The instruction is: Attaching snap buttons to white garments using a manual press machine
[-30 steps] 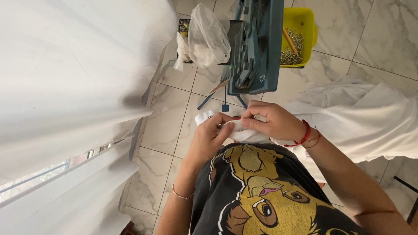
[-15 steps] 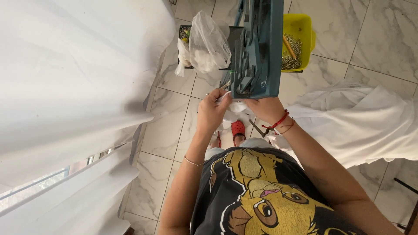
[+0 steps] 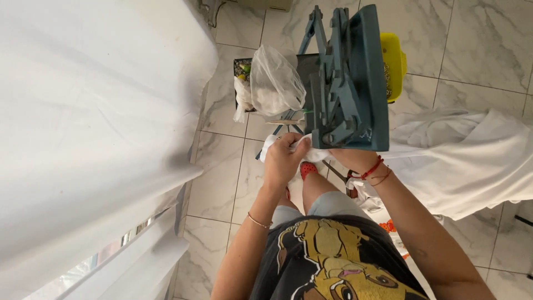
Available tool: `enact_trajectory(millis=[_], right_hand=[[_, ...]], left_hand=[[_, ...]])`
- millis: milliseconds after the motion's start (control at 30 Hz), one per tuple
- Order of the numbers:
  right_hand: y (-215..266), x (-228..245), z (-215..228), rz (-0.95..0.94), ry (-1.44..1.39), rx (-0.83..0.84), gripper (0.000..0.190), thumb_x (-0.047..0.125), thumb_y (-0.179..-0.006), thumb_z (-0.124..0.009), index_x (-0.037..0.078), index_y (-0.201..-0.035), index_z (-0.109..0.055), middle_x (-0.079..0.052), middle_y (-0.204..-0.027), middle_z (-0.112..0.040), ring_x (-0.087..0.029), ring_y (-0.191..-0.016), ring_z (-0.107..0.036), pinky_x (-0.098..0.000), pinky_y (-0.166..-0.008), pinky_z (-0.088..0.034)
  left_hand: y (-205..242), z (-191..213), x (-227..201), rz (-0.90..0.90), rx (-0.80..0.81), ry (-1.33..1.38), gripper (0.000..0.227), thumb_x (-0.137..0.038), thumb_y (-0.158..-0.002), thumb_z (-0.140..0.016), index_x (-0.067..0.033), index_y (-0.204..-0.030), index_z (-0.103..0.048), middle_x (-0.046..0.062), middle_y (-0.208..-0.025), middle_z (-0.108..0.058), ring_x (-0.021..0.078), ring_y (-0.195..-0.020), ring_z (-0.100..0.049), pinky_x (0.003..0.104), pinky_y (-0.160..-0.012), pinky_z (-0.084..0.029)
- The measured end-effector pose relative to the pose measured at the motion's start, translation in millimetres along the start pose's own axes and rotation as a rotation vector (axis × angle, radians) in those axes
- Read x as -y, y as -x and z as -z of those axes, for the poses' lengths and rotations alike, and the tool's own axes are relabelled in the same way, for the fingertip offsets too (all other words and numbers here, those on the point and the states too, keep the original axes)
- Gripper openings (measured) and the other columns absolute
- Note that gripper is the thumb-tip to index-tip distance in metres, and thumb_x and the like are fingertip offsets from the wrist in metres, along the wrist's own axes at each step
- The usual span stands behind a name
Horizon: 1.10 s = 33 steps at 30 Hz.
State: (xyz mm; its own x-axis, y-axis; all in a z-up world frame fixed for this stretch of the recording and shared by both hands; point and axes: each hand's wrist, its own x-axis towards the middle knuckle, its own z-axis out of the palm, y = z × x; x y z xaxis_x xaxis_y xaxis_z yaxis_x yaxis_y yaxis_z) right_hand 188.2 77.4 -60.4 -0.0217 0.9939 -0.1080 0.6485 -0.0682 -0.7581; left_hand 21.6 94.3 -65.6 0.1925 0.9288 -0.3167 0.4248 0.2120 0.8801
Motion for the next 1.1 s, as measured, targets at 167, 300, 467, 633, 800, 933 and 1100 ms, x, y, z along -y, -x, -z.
enact_trajectory(millis=[167, 300, 467, 633, 800, 933, 1100], right_hand=[[3.5, -3.5, -10.6, -0.046, 0.026, -0.016, 0.024, 0.028, -0.083, -0.058, 0.004, -0.077, -0.059, -0.013, -0.063, -0.059, -0.028, -0.057, -0.056, -0.0331, -0.052, -0.042], [4.4, 5.7, -5.4, -0.034, 0.047, -0.044, 0.024, 0.027, -0.083, -0.058, 0.004, -0.076, -0.059, -0.013, -0.063, -0.059, -0.028, -0.056, -0.056, -0.0335, -0.051, -0.042], [8.2, 4.0, -8.8, -0.058, 0.043, -0.034, 0.024, 0.027, -0.082, -0.058, 0.004, -0.075, -0.058, -0.013, -0.063, -0.059, -0.028, -0.055, -0.055, -0.0339, -0.051, -0.041], [6.3, 17.8, 1.8, -0.018, 0.065, -0.060, 0.025, 0.027, -0.082, -0.058, 0.004, -0.074, -0.058, -0.013, -0.062, -0.059, -0.028, -0.054, -0.055, -0.0344, -0.051, -0.041], [5.8, 36.5, 11.0, 0.042, 0.086, -0.096, 0.025, 0.027, -0.081, -0.058, 0.004, -0.073, -0.058, -0.013, -0.062, -0.059, -0.028, -0.053, -0.054, -0.0349, -0.050, -0.041], [13.5, 34.9, 8.3, 0.010, 0.082, -0.074, 0.025, 0.027, -0.081, -0.059, 0.004, -0.072, -0.057, -0.013, -0.062, -0.059, -0.028, -0.052, -0.054, -0.0352, -0.050, -0.040], [49.3, -60.7, -14.5, -0.111, -0.077, -0.093, 0.031, 0.036, -0.072, -0.069, 0.006, -0.075, -0.058, -0.010, -0.067, -0.060, -0.024, -0.056, -0.055, -0.0324, -0.050, -0.042]], left_hand=[[1.2, 4.8, 5.6, -0.024, 0.016, 0.057, 0.023, -0.030, -0.077, -0.057, -0.0084, -0.080, -0.065, 0.011, -0.067, -0.060, 0.0272, -0.066, -0.058, 0.034, -0.064, -0.047], [1.8, 3.3, 4.1, -0.070, -0.002, 0.151, 0.024, -0.025, -0.078, -0.057, -0.0017, -0.082, -0.063, 0.020, -0.072, -0.060, 0.0319, -0.069, -0.057, 0.039, -0.065, -0.045], [6.6, 5.7, 5.5, -0.074, 0.010, 0.130, 0.024, -0.025, -0.078, -0.058, -0.0025, -0.083, -0.064, 0.018, -0.073, -0.061, 0.0314, -0.070, -0.058, 0.037, -0.067, -0.046], [3.1, 4.5, 1.7, -0.025, 0.010, 0.118, 0.021, -0.027, -0.079, -0.060, -0.0074, -0.082, -0.066, 0.012, -0.073, -0.063, 0.0250, -0.066, -0.059, 0.031, -0.066, -0.048], [7.1, 7.2, -0.6, -0.059, 0.004, 0.000, 0.024, -0.033, -0.078, -0.058, -0.0115, -0.083, -0.065, 0.012, -0.071, -0.062, 0.0315, -0.070, -0.059, 0.040, -0.064, -0.048], [20.3, 1.9, -3.4, -0.046, -0.008, -0.032, 0.025, -0.034, -0.077, -0.057, -0.0105, -0.084, -0.065, 0.016, -0.073, -0.062, 0.0366, -0.073, -0.059, 0.045, -0.067, -0.046], [52.2, 2.7, -30.5, -0.158, -0.022, 0.139, 0.019, -0.020, -0.078, -0.056, -0.0023, -0.083, -0.062, 0.021, -0.073, -0.061, 0.0349, -0.071, -0.058, 0.040, -0.068, -0.045]])
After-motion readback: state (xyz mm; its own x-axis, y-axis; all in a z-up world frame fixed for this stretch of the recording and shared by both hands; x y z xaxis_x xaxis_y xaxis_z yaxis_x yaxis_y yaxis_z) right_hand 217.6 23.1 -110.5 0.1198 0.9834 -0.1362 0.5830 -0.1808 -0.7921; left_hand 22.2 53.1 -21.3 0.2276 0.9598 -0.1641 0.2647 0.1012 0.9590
